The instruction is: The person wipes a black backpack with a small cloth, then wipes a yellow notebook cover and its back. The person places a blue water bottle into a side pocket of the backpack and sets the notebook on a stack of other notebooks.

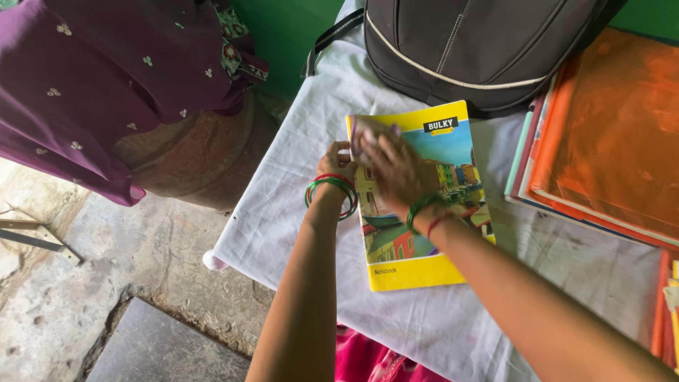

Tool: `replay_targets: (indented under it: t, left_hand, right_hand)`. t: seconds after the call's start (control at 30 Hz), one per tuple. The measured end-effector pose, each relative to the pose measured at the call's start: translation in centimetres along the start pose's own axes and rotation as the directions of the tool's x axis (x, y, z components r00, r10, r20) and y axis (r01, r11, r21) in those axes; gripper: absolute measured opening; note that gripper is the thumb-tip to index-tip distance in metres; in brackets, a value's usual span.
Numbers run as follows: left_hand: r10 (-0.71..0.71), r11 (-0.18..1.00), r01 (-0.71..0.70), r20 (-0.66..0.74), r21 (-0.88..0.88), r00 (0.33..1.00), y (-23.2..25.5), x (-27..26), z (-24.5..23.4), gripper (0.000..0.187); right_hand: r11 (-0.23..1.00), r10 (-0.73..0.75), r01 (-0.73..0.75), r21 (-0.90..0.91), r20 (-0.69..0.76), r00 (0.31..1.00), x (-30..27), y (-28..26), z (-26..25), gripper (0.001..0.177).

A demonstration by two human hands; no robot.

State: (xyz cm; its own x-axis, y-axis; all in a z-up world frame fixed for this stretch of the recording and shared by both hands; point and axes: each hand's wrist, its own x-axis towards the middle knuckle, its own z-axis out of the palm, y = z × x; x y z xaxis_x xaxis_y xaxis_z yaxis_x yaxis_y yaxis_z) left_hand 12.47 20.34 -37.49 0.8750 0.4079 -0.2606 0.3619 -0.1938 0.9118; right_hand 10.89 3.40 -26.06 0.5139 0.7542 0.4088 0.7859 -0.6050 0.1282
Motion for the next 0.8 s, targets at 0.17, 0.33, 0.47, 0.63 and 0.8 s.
replay_targets:
  t: [0.17, 0.33, 0.47, 0.63, 0.8]
  left_hand:
    - [-0.004, 0.999, 0.004, -0.014, -0.034, 1.0, 0.5, -0.7, 0.1, 0.046]
    - [-0.031, 0.999, 0.031, -0.041, 0.011, 0.999, 1.3, -0.9, -0.1, 0.044]
    - [-0.019, 1.0, 0.019, -0.025, 0.001, 1.0, 0.9, -0.8, 0.1, 0.044]
    - [0.061, 0.998, -0.061, 0.0, -0.026, 0.998, -1.0, 0.1, 0.1, 0.046]
    - [0.079, 0.997, -0.08, 0.021, 0.019, 0.997, -1.5, 0.9, -0.2, 0.055]
  right_hand:
    - [0.947, 0.259, -0.284, 0.151, 0.165, 0.952, 0.3, 5.9, 2.4, 0.053]
    - [0.94, 0.326, -0.33, 0.083, 0.056, 0.944, -4.5, 7.6, 0.1, 0.046]
    - [0.858, 0.492, -0.487, 0.161, 0.01, 0.87, -9.1, 4.1, -3.1, 0.045]
    - [0.865, 0.486, -0.483, 0.136, 0.012, 0.874, -9.7, -2.7, -5.2, 0.048]
    - [0.895, 0.186, -0.199, 0.399, 0.073, 0.98, -7.3, -7.5, -5.6, 0.063]
